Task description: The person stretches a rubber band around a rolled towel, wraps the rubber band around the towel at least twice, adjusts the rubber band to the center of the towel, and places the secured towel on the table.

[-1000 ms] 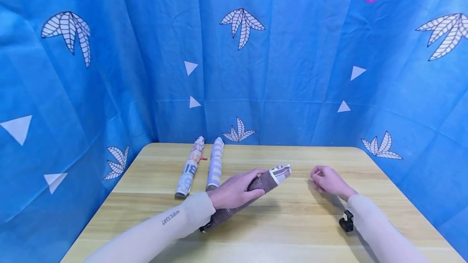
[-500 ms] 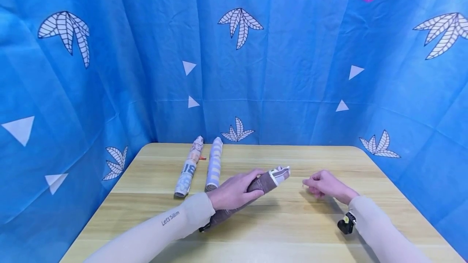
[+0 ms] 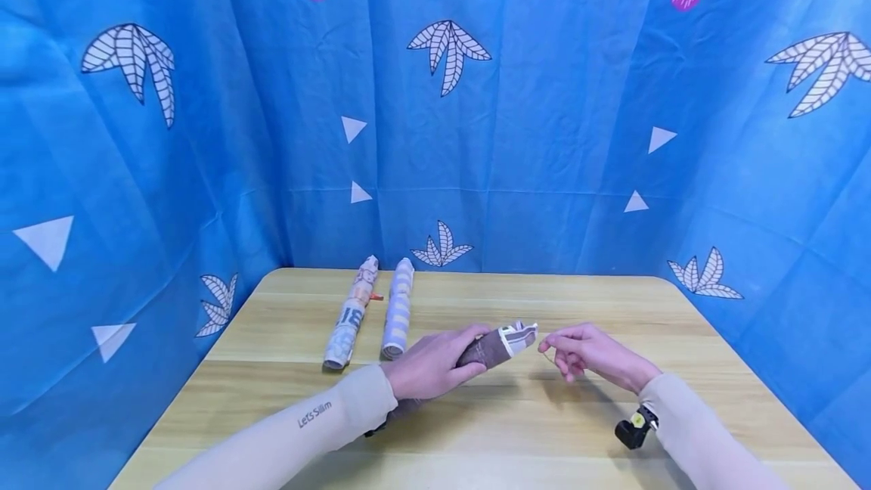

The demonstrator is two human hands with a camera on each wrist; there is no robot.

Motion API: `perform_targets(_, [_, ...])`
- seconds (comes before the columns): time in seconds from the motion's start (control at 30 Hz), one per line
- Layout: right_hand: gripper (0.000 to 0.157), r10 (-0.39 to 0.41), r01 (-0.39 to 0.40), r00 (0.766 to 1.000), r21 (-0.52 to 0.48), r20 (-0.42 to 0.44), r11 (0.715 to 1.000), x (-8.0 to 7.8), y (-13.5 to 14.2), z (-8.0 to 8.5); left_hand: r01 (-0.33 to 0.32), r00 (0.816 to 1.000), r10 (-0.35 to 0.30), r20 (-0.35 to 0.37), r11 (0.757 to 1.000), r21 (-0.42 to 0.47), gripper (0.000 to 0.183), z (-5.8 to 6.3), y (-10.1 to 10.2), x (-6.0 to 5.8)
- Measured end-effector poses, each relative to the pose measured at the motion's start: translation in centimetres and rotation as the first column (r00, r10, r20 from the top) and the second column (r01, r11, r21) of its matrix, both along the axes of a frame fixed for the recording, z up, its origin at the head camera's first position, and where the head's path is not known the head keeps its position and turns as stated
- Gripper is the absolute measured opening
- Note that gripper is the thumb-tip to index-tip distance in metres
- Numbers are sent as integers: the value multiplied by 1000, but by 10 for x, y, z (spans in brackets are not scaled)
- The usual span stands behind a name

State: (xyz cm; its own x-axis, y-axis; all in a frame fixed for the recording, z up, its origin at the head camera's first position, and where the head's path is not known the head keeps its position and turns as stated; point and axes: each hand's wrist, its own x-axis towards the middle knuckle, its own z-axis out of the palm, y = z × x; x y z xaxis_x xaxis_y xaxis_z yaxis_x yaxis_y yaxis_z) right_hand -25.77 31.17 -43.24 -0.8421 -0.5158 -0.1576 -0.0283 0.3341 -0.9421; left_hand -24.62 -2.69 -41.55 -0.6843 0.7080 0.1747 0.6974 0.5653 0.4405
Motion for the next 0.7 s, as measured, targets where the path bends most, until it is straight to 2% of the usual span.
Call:
perform_targets(0.23, [47, 35, -28, 998, -130, 52, 991, 5, -8, 2, -3, 999, 2, -33, 1000, -22, 52, -1, -2, 3])
perform_targets(0.43, [53, 77, -61, 995, -226, 64, 972, 9, -12, 6, -2, 998, 0, -68, 999, -37, 52, -3, -3, 4])
perform_targets(0.53, [55, 87, -79, 996, -207, 27, 975, 11, -14, 6, -2, 998, 0, -61, 999, -42, 52, -4, -4, 4])
perform_targets(0.7, [61, 46, -53, 996, -95, -77, 994, 16, -18, 7, -14, 1000, 14, -22, 999, -37, 52, -4, -6, 5])
